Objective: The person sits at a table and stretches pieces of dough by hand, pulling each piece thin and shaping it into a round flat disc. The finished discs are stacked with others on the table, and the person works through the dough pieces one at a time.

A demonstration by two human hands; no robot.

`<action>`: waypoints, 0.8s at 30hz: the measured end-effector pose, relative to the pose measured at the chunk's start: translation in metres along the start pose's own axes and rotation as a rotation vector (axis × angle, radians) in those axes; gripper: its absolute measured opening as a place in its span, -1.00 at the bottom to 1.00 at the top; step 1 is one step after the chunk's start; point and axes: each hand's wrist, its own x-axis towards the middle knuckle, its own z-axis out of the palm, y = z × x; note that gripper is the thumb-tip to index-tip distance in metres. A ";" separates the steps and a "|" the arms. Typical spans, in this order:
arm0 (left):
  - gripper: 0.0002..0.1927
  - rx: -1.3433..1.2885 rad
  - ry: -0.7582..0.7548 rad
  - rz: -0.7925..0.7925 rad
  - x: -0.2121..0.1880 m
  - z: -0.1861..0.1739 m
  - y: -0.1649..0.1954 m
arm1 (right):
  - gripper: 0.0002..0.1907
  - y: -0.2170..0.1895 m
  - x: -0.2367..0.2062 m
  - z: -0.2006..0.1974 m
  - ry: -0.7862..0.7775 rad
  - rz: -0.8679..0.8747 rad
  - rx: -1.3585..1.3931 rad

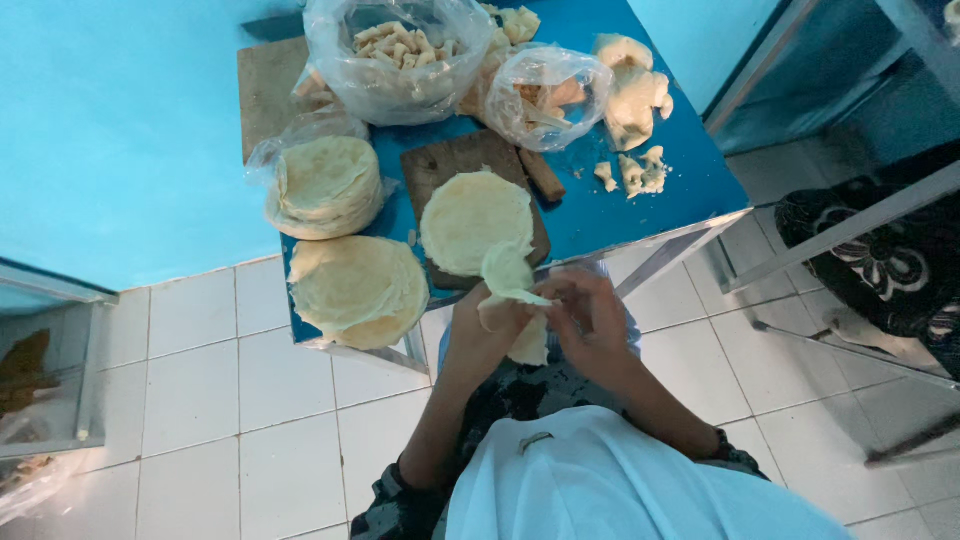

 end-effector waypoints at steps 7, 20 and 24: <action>-0.66 -0.421 0.199 0.185 0.002 -0.011 -0.033 | -0.37 -0.006 0.015 -0.010 0.152 0.169 0.338; -0.70 0.404 0.320 0.484 -0.002 0.006 0.005 | -0.19 -0.024 0.027 0.006 -0.068 0.262 0.073; -0.89 0.146 0.310 0.244 -0.002 -0.003 0.005 | -0.35 -0.006 0.026 -0.005 0.130 0.394 -0.038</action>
